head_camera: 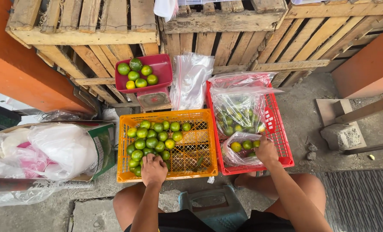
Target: Picking limes from a crate, weighing them on a scale, and placing them into plastic bags.
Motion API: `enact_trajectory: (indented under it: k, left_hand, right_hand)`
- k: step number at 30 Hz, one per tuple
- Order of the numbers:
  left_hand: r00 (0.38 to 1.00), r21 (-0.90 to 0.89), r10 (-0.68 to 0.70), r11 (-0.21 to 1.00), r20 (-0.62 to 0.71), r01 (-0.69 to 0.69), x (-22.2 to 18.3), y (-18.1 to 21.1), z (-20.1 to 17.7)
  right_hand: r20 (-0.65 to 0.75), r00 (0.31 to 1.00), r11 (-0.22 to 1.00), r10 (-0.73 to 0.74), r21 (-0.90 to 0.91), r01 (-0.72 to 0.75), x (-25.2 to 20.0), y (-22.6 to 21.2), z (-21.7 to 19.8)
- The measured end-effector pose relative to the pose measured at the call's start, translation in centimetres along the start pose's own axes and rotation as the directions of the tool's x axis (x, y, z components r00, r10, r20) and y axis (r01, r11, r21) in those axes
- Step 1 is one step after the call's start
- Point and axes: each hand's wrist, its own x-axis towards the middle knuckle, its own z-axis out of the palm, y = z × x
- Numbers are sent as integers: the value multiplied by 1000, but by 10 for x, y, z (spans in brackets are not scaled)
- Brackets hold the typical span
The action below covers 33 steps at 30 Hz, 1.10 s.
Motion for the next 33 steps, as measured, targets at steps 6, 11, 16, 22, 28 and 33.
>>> enact_trajectory:
  k: [6,11,16,22,28,33]
  left_hand:
    - [999,0,17,1000,-41,-17,4,-5,12]
    - [999,-16,7,1000,-52,-8,1,-2,9]
    - [992,-46,8,999,-125,-14,4,-8,26]
    - [994,-54,5,998,-110,-11,5,-5,15]
    - [997,-56,-11,998,79,15,5,1,-18]
    - [969,-136,57,990,238,-24,9,0,-38]
  right_hand:
    - [49,997,997,-61,-50,63,-30,-32,-44]
    - [68,993,988,-97,-114,104,23,21,16]
    - [1,984,957,-176,-235,171,13,-48,-37]
    - [-257,866,903,-428,-99,417,-39,-225,-135]
    - [-423,572,654,-702,-65,754,-42,-386,-152]
    - [-414,508,605,-756,-144,783,-7,-490,-132]
